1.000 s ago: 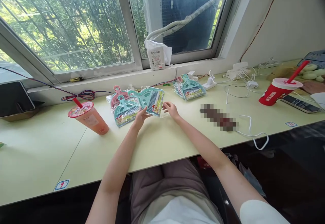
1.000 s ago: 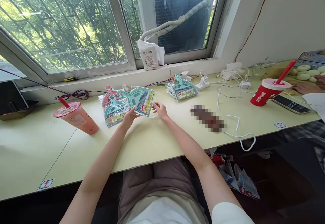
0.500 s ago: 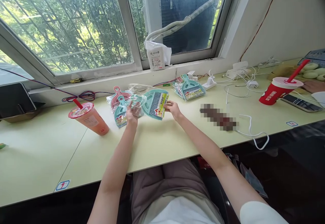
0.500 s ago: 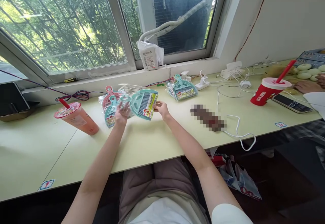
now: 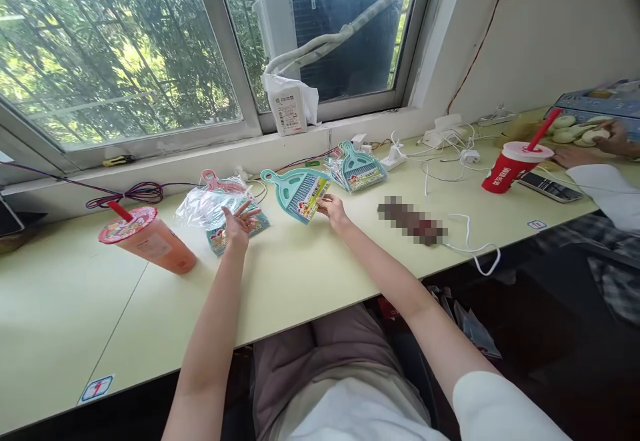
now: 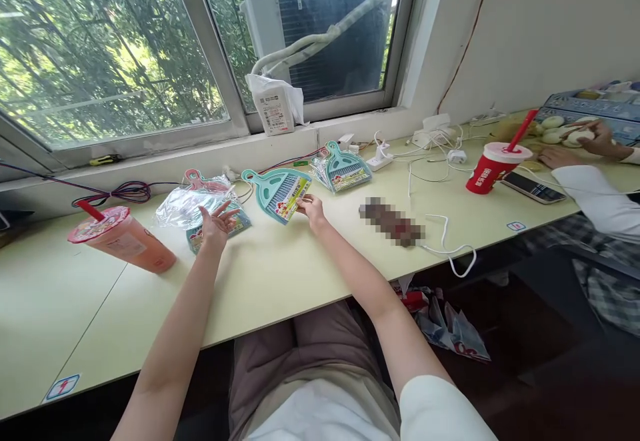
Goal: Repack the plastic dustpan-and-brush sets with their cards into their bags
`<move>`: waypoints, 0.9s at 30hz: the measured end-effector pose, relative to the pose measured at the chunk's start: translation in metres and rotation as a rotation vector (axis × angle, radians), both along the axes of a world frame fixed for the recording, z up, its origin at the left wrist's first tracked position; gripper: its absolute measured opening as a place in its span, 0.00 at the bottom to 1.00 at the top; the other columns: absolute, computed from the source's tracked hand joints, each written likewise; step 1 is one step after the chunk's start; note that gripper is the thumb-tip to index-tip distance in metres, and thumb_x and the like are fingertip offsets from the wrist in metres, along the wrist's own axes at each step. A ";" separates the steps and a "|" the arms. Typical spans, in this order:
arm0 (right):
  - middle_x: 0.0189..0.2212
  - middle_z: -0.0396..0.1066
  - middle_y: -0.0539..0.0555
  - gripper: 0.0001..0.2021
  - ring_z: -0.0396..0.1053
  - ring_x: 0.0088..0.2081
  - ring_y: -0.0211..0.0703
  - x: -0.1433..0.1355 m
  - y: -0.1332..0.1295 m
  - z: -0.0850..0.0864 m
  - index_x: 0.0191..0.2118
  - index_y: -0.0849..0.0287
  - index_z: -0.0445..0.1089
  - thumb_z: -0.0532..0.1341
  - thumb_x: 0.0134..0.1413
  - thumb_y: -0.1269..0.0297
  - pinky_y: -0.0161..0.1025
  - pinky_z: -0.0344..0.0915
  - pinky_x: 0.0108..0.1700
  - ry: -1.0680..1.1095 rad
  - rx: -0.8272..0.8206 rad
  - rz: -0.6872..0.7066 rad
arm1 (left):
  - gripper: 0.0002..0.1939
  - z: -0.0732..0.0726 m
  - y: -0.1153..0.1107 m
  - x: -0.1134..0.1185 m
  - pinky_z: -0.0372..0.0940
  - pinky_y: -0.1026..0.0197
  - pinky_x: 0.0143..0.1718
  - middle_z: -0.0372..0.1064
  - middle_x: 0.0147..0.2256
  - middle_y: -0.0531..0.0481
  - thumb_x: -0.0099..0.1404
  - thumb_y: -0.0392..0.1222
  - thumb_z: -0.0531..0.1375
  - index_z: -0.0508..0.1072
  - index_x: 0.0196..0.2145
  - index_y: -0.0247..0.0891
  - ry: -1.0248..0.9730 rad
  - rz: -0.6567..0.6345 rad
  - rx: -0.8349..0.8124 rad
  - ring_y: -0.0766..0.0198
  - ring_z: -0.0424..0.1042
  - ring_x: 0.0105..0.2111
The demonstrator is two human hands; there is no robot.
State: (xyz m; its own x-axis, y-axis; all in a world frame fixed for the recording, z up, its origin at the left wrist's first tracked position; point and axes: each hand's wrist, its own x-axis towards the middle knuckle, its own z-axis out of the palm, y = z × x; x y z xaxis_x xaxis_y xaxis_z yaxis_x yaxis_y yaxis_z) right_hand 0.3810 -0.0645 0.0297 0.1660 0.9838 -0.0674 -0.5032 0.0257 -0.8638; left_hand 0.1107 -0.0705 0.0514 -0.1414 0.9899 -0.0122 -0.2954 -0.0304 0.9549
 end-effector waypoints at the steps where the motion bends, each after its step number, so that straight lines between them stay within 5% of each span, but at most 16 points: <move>1: 0.25 0.73 0.50 0.07 0.74 0.28 0.38 -0.001 0.000 -0.001 0.32 0.61 0.65 0.63 0.50 0.78 0.42 0.75 0.42 0.007 0.005 0.006 | 0.40 0.001 -0.002 0.002 0.66 0.64 0.23 0.76 0.34 0.38 0.65 0.68 0.37 0.72 0.49 0.32 0.021 -0.083 -0.003 0.65 0.72 0.22; 5: 0.26 0.74 0.50 0.07 0.74 0.28 0.37 -0.007 -0.002 -0.003 0.31 0.60 0.65 0.62 0.51 0.78 0.38 0.75 0.41 0.000 0.015 0.086 | 0.37 -0.006 -0.010 0.023 0.70 0.58 0.28 0.76 0.38 0.35 0.61 0.68 0.51 0.72 0.48 0.31 0.198 -0.462 -0.091 0.55 0.77 0.29; 7: 0.26 0.75 0.50 0.07 0.74 0.29 0.37 -0.010 -0.003 -0.002 0.32 0.60 0.66 0.63 0.50 0.77 0.38 0.74 0.41 -0.023 0.026 0.151 | 0.34 -0.012 -0.014 0.039 0.71 0.55 0.31 0.76 0.38 0.35 0.60 0.66 0.53 0.72 0.47 0.32 0.213 -0.522 -0.092 0.53 0.77 0.31; 10: 0.29 0.76 0.52 0.07 0.74 0.31 0.38 -0.012 -0.003 -0.001 0.34 0.61 0.66 0.64 0.49 0.76 0.39 0.73 0.42 -0.107 0.048 0.253 | 0.29 -0.020 -0.014 0.058 0.71 0.53 0.33 0.75 0.37 0.39 0.62 0.63 0.54 0.71 0.44 0.33 0.133 -0.294 -0.048 0.54 0.76 0.31; 13: 0.33 0.75 0.54 0.09 0.74 0.34 0.41 -0.007 -0.001 -0.001 0.38 0.61 0.68 0.65 0.49 0.74 0.44 0.72 0.43 -0.427 0.044 0.257 | 0.25 -0.024 -0.012 0.061 0.72 0.55 0.34 0.73 0.36 0.43 0.63 0.61 0.54 0.69 0.44 0.35 0.135 -0.102 0.021 0.55 0.75 0.34; 18: 0.51 0.66 0.60 0.27 0.65 0.50 0.52 0.009 -0.004 -0.002 0.53 0.55 0.62 0.64 0.45 0.78 0.51 0.62 0.52 -1.332 0.125 -0.143 | 0.25 -0.027 -0.011 0.052 0.69 0.54 0.43 0.68 0.46 0.43 0.66 0.61 0.48 0.67 0.49 0.41 0.323 0.238 0.082 0.54 0.69 0.49; 20: 0.53 0.63 0.63 0.24 0.61 0.53 0.55 0.010 -0.007 0.001 0.52 0.58 0.63 0.61 0.47 0.78 0.51 0.60 0.52 -1.527 0.151 -0.273 | 0.28 -0.027 -0.015 0.050 0.63 0.51 0.51 0.64 0.53 0.40 0.67 0.62 0.47 0.65 0.53 0.41 0.438 0.382 0.079 0.51 0.61 0.57; 23: 0.46 0.65 0.62 0.12 0.62 0.50 0.52 0.003 -0.014 0.007 0.44 0.59 0.66 0.55 0.55 0.76 0.47 0.60 0.50 -1.553 0.331 -0.331 | 0.30 -0.023 -0.024 0.053 0.58 0.49 0.53 0.65 0.51 0.37 0.68 0.62 0.45 0.63 0.56 0.38 0.653 0.449 0.163 0.49 0.60 0.57; 27: 0.42 0.67 0.58 0.09 0.64 0.46 0.48 -0.021 -0.027 0.011 0.45 0.57 0.66 0.53 0.61 0.65 0.42 0.62 0.49 -1.307 0.634 -0.243 | 0.29 -0.018 -0.042 0.068 0.61 0.53 0.41 0.71 0.37 0.40 0.69 0.59 0.42 0.67 0.51 0.34 0.953 0.292 0.450 0.53 0.70 0.39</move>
